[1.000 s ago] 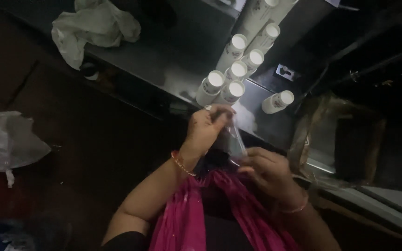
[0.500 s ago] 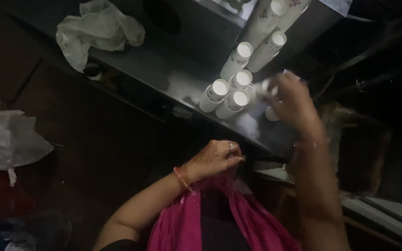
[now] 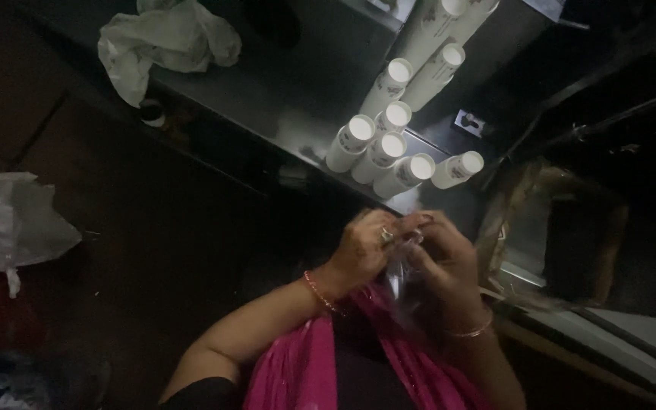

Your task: The person picks up paper cups from a stack, places several individual cups on a table, and then takes a plastic bag to pack a stack of cups into it.

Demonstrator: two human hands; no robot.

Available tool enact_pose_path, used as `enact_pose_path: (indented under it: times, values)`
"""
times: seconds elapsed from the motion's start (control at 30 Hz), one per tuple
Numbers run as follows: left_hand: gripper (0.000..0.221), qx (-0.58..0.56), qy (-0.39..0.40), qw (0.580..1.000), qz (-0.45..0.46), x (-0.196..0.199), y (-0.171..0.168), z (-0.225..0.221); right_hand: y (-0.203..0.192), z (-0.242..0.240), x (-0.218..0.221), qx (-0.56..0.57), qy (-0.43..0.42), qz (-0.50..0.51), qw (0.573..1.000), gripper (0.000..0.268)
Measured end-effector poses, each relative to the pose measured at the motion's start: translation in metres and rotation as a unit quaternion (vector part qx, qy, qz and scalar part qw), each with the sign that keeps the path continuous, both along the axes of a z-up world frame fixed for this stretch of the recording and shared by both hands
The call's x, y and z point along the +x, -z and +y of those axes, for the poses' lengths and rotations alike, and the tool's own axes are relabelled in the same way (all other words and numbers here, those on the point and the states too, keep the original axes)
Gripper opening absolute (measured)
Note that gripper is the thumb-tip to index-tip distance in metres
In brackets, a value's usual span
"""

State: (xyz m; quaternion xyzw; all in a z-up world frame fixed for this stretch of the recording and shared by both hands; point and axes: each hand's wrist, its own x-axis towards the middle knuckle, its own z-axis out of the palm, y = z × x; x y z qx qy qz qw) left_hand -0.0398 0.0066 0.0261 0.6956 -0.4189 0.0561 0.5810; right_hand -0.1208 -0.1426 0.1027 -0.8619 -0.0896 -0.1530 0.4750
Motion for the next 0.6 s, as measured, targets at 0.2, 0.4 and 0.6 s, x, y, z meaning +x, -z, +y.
enact_pose_path:
  times: [0.2, 0.4, 0.6]
  values:
    - [0.015, -0.095, 0.073, 0.991, -0.061, 0.019, 0.000, 0.005, 0.002, -0.014, -0.025, 0.354, 0.039, 0.132, 0.925, 0.018]
    - [0.016, 0.038, 0.135, 0.978, -0.153, -0.001, -0.035, 0.008, -0.012, -0.015, -0.020, -0.005, 0.072, 0.038, 0.997, 0.015]
    - [0.009, -0.059, 0.251, 0.944, 0.205, 0.029, -0.015, 0.007, 0.053, -0.066, 0.034, 0.102, 0.140, 0.139, 0.975, 0.012]
